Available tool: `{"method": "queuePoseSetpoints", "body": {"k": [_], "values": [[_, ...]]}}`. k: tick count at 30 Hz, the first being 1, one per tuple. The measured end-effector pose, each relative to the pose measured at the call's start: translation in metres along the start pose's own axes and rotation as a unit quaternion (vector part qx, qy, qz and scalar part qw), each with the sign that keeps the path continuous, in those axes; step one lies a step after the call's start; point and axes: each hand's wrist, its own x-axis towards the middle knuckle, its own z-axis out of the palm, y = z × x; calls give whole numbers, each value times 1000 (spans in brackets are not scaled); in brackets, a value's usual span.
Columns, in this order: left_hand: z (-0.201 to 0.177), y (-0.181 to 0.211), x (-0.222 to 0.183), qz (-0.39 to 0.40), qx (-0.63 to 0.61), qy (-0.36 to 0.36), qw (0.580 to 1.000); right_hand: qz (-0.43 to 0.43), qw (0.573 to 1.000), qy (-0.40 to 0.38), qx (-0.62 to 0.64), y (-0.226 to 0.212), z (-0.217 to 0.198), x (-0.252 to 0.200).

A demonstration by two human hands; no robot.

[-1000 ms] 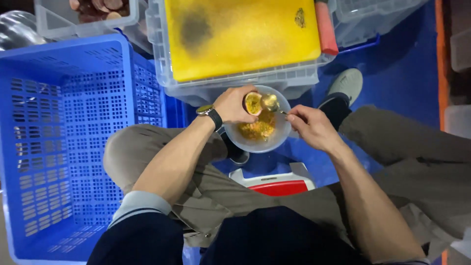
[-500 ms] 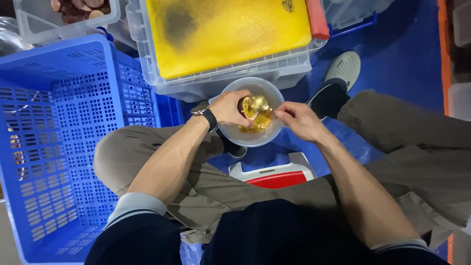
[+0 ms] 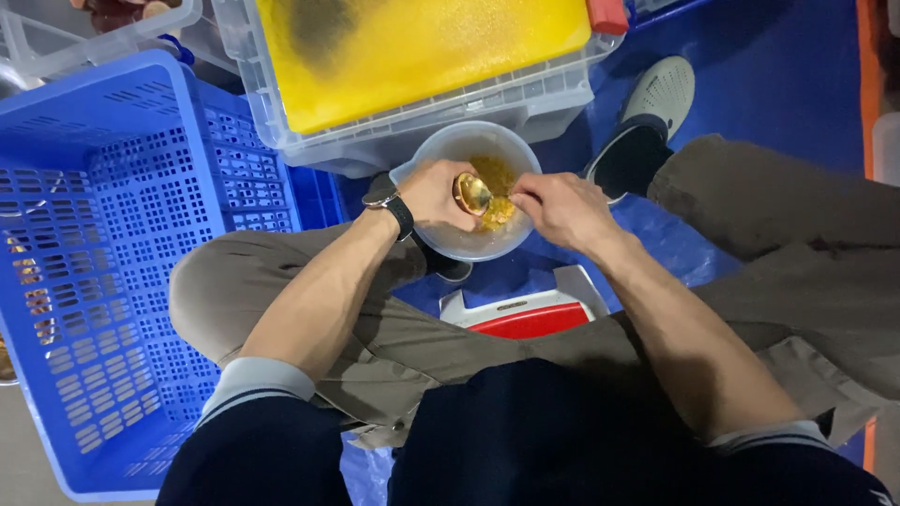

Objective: Scooping pulp from halved passion fruits into a container using a spoon

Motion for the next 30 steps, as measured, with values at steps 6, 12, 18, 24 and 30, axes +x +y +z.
{"method": "queuePoseSetpoints", "body": {"k": [6, 12, 18, 24, 30], "values": [[3, 3, 4, -20, 92, 19, 995, 86, 996, -23, -17, -3, 19, 5], [-12, 15, -2, -18, 167, 5, 986, 113, 993, -35, -8, -3, 10, 4], [-5, -2, 4, 29, 126, -8, 992, -75, 991, 82, -78, 2, 5, 0], [-10, 11, -3, 58, 140, 17, 988, 44, 999, 16, -2, 1, 20, 5], [-13, 24, -5, 44, 236, 34, 970, 155, 987, -35, 22, 6, 30, 14]]}}
